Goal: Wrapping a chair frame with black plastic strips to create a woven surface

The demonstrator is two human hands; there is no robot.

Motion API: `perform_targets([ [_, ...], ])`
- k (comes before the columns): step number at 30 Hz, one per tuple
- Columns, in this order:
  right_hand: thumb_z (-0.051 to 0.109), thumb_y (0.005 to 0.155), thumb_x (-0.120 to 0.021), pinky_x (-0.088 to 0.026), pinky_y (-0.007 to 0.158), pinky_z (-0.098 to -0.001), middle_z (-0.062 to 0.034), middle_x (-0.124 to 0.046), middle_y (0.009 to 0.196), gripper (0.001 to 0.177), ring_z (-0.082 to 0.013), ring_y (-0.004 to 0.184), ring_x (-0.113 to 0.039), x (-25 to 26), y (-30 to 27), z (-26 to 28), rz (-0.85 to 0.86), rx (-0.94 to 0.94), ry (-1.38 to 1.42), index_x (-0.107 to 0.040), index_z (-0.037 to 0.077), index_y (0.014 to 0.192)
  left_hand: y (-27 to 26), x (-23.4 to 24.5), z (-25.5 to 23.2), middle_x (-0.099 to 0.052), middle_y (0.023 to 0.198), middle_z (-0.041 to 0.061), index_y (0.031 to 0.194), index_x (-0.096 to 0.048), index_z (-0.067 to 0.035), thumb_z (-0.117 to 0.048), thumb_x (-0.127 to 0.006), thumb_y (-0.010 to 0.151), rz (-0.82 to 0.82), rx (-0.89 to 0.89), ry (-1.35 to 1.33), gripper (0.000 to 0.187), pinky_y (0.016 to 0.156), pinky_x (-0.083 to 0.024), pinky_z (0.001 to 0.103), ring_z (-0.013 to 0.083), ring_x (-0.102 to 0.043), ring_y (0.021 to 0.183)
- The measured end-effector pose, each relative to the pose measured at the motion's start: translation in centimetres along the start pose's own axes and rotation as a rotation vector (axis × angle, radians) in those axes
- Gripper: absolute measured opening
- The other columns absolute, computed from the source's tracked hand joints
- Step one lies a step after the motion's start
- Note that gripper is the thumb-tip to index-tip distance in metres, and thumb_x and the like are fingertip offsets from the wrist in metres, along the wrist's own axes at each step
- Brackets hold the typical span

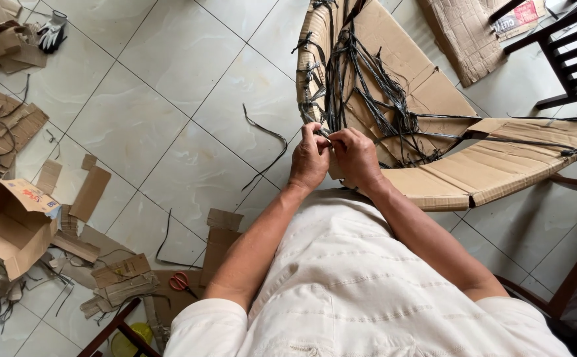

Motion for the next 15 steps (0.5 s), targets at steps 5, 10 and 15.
perform_targets([
  [5,0.005,0.089,-0.073,-0.058,0.069,-0.0398,-0.0061,-0.065,0.088,0.017,-0.0301,0.081,-0.068,0.6,-0.5,2.8,0.060,0.176,-0.157,-0.073,0.014,0.104,0.0,-0.2,0.0,-0.073,0.090,0.003,0.128,-0.040,-0.015,-0.005,-0.061,0.087,-0.009,-0.064,0.073,0.048,0.091,-0.058,0.045,0.0270,-0.071,0.100],
  [10,0.009,0.091,-0.072,-0.055,0.068,-0.0386,-0.0044,-0.059,0.082,0.008,-0.0292,0.078,-0.065,0.6,-0.2,2.0,0.076,0.221,-0.209,-0.070,0.013,0.097,-0.1,-0.5,-0.5,-0.070,0.094,0.004,0.129,-0.041,-0.013,-0.003,-0.062,0.088,0.010,-0.155,0.193,0.047,0.094,-0.057,0.047,0.0294,-0.068,0.105],
  [15,0.008,0.093,-0.070,-0.055,0.065,-0.0397,-0.0079,-0.066,0.080,0.005,-0.0283,0.077,-0.070,-0.1,0.8,0.3,0.309,-0.024,0.086,-0.072,0.012,0.091,-0.6,-0.1,-2.4,-0.063,0.091,0.002,0.124,-0.043,-0.015,-0.001,-0.062,0.090,-0.032,-0.381,0.359,0.042,0.086,-0.058,0.044,0.0266,-0.068,0.095],
])
Point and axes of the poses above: each hand's wrist, its own y-axis towards the middle knuckle, its own x-axis out of the back of the hand, z = x × y, the point moved 9 cm from there along y, towards the middle knuckle
